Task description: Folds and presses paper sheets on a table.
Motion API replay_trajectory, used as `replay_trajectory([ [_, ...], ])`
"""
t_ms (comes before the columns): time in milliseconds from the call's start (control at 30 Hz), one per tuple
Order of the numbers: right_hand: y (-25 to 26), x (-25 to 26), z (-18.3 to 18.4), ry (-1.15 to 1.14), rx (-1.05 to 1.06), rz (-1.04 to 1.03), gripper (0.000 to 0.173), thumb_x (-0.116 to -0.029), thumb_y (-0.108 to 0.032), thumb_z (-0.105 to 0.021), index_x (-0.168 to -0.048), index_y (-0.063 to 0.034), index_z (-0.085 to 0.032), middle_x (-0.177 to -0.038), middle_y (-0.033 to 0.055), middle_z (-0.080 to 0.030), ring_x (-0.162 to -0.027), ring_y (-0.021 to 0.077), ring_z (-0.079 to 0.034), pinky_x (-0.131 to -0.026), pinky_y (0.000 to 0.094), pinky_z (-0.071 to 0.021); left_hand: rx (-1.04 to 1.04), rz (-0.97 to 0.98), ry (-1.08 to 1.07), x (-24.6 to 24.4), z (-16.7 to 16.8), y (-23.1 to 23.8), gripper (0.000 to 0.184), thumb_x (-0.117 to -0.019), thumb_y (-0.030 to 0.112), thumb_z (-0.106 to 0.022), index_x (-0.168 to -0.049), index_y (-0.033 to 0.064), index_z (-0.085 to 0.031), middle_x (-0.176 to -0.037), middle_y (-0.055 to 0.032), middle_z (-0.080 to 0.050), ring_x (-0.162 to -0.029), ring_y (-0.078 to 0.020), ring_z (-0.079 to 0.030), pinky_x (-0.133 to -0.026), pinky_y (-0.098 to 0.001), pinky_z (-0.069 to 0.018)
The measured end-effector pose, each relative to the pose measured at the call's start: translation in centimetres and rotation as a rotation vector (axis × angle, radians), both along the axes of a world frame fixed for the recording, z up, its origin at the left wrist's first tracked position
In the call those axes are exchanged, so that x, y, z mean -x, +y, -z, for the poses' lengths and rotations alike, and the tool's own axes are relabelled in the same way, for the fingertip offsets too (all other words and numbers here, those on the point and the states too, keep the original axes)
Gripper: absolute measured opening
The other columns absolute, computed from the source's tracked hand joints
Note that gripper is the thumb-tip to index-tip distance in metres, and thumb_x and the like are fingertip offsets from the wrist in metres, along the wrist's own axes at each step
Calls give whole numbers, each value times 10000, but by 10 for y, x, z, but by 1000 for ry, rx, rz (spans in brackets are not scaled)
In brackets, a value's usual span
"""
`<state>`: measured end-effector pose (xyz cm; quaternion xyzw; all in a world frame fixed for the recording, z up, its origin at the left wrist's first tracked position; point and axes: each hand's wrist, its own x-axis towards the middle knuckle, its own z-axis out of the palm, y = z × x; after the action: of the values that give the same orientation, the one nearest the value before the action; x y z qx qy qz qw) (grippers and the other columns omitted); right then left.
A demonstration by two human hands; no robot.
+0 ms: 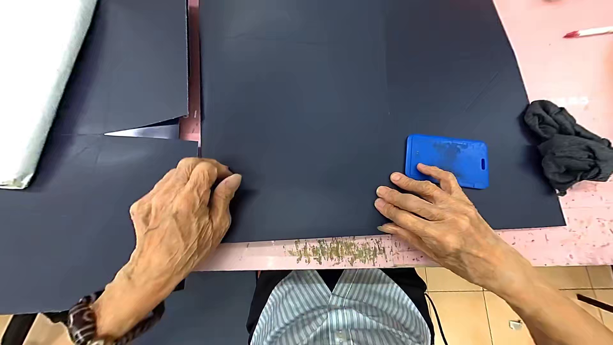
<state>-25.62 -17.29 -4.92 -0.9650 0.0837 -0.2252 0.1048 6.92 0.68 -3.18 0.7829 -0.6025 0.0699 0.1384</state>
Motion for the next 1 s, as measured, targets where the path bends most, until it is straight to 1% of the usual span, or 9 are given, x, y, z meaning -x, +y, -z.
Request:
replay_trajectory([
  [100,0,-7,1,-6,-3,42,275,-1028,-346,-611,-1114,-124,-749,-1160,41,-751,-1204,234,-650,-1109,541,-375,-31,-1,-82,-7,-1,-24,530,-1033,399,-428,-1216,-69,-597,-1249,-322,-589,-1127,-525,-590,-847,-635,-482],
  [167,-3,-9,3,17,-18,61,413,-1035,-410,-573,-1280,-102,-700,-1269,94,-694,-1159,245,-633,-1072,523,-365,-87,69,-140,-15,0,-34,714,-1011,480,-363,-1467,-63,-447,-1510,-341,-407,-1405,-548,-377,-1122,-662,-312],
  [200,-4,-9,5,30,-23,74,481,-1041,-440,-546,-1344,-84,-659,-1343,124,-650,-1174,267,-609,-1055,515,-360,-125,101,-164,-20,0,-38,774,-1009,501,-312,-1545,-57,-345,-1597,-336,-292,-1490,-539,-247,-1186,-676,-202],
  [267,-4,-7,8,46,-30,110,599,-1045,-499,-499,-1388,-19,-605,-1463,166,-577,-1307,316,-543,-1059,509,-365,-173,122,-182,-27,5,-41,823,-1008,541,-243,-1587,-44,-267,-1648,-314,-201,-1538,-503,-159,-1199,-697,-131],
  [367,-6,-7,10,82,-31,162,708,-1041,-567,-441,-1395,29,-585,-1529,190,-516,-1448,363,-422,-1092,511,-359,-226,124,-143,-35,11,-40,827,-1015,547,-218,-1594,-41,-257,-1651,-302,-217,-1543,-460,-204,-1195,-691,-155],
  [567,-5,-2,6,111,-32,185,679,-1048,-557,-441,-1392,5,-603,-1506,159,-552,-1433,326,-453,-1070,487,-370,-262,170,-111,-37,12,-41,839,-1010,585,-195,-1598,-5,-293,-1633,-278,-296,-1523,-433,-287,-1177,-718,-163],
  [700,-7,-5,2,113,-15,177,707,-1028,-601,-440,-1334,2,-650,-1442,165,-607,-1389,335,-491,-1035,498,-373,-204,115,-5,-37,12,-52,885,-974,640,-263,-1502,-56,-409,-1544,-299,-407,-1456,-453,-384,-1175,-608,-293],
  [900,-10,-5,6,49,-121,165,686,-1006,-614,-487,-1299,-26,-684,-1412,133,-637,-1390,316,-483,-1067,475,-342,-192,80,-47,-34,20,-57,937,-967,683,-230,-1560,-35,-333,-1610,-329,-277,-1495,-555,-223,-1123,-756,-197],
  [1000,-16,1,0,13,-271,146,627,-1013,-570,-522,-1332,-52,-672,-1442,119,-615,-1430,283,-466,-1144,456,-357,-207,104,-56,-36,21,-57,948,-971,677,-209,-1559,-60,-312,-1619,-340,-250,-1505,-547,-212,-1146,-749,-176],
])
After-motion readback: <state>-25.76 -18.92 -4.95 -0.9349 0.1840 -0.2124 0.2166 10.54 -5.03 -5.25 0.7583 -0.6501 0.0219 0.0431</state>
